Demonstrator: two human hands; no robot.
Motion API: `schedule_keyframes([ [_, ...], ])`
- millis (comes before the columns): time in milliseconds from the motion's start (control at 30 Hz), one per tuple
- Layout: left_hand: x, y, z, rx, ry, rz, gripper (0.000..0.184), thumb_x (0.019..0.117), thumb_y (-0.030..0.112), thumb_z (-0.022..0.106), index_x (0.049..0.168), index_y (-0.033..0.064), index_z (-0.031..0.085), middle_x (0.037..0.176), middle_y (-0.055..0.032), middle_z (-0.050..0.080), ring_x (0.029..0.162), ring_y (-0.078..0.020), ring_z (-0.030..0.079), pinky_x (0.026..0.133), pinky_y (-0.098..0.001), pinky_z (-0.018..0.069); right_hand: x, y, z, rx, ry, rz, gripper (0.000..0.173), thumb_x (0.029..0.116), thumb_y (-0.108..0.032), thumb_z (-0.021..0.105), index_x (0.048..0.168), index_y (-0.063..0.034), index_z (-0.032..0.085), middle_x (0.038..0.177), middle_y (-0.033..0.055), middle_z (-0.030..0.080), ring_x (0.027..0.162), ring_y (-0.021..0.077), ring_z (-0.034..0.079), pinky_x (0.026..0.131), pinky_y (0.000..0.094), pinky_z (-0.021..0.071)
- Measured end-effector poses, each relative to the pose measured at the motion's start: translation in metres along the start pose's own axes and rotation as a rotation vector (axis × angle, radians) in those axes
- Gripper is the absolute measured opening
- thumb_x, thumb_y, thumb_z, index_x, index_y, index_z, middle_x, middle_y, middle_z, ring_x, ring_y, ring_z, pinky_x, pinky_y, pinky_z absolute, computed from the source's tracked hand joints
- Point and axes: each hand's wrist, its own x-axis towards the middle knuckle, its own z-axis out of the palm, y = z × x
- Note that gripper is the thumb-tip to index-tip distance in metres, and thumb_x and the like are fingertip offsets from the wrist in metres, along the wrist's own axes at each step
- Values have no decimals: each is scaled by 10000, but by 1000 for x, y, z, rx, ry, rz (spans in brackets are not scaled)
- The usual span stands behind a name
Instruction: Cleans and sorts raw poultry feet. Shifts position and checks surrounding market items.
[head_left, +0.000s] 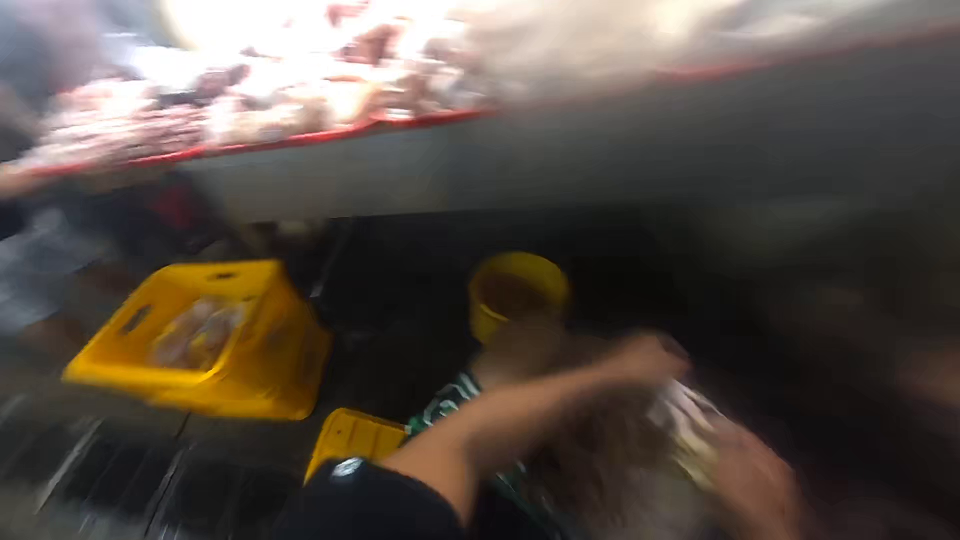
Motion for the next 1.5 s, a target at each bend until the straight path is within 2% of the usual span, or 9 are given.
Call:
schedule_keyframes([
  [67, 16, 10, -7, -16, -254, -116, 301, 1033, 127, 582, 1273, -46, 638, 1187, -200, 691, 1083, -243, 670, 971, -419, 542, 0, -17, 7, 126, -3, 80, 430, 1087, -352, 445, 1265, -15, 644, 1152, 69, 707, 998, 120, 694, 897, 358, 598],
  [233, 34, -16, 32, 58, -343, -94, 296, 1029, 272, 581, 1283, 136, 646, 1126, -131, 701, 914, -267, 684, 782, -503, 577, -4, -56, 2, 41, -48, 153, 341, 1097, -247, 438, 1064, -16, 685, 850, 5, 651, 766, 30, 622, 756, 246, 554],
  [600, 44, -47, 28, -123, -266, -252, 331, 988, 284, 582, 1289, 154, 628, 1006, -127, 664, 772, -238, 613, 646, -454, 529, -43, -54, 23, 57, 105, 3, 304, 1050, -151, 472, 809, -69, 637, 697, -42, 606, 637, 30, 582, 620, 227, 520],
  [800, 53, -41, 3, -179, -276, -320, 258, 996, 176, 587, 1231, 89, 648, 922, -102, 650, 678, -175, 570, 590, -363, 493, -47, -70, 32, -24, 123, 175, 312, 1054, -154, 405, 917, -53, 667, 758, -13, 622, 665, 60, 594, 636, 257, 533],
  [933, 56, -35, 14, -304, -323, -369, 267, 987, 159, 578, 1241, 95, 634, 846, -80, 614, 578, -147, 517, 502, -306, 457, -25, -66, 17, 17, 33, 289, 449, 1008, -121, 366, 1386, -43, 596, 1208, 84, 680, 964, 111, 666, 874, 315, 563],
  [1067, 80, -27, 37, -197, -364, -306, 234, 986, 129, 584, 1202, 65, 646, 914, -98, 647, 696, -169, 584, 602, -347, 507, -4, -37, 14, 339, 63, 269, 317, 1086, -189, 413, 1196, -4, 646, 904, 41, 674, 787, 109, 637, 756, 300, 563],
  [1200, 111, -44, 49, 115, -474, -204, 271, 1015, 224, 589, 1281, 175, 608, 928, -152, 662, 691, -268, 620, 585, -442, 529, 29, -5, 5, 203, 160, 317, 279, 1064, -201, 447, 965, -51, 661, 804, -7, 637, 654, 66, 590, 597, 255, 530],
  [1300, 147, -45, 68, 300, -491, -175, 352, 985, 146, 651, 1331, 125, 586, 1084, -166, 697, 881, -310, 703, 771, -540, 603, 59, 20, 3, 15, 181, 482, 279, 1028, -230, 500, 916, -61, 691, 743, -10, 620, 670, 79, 601, 644, 301, 540],
  [1500, 230, -66, 72, 464, -210, -263, 306, 1040, 212, 569, 1324, 98, 581, 1081, -146, 704, 909, -314, 704, 785, -555, 593, 94, 54, -2, 30, 175, 736, 264, 1014, -192, 514, 936, -57, 727, 813, 24, 685, 790, 97, 662, 756, 357, 567],
])
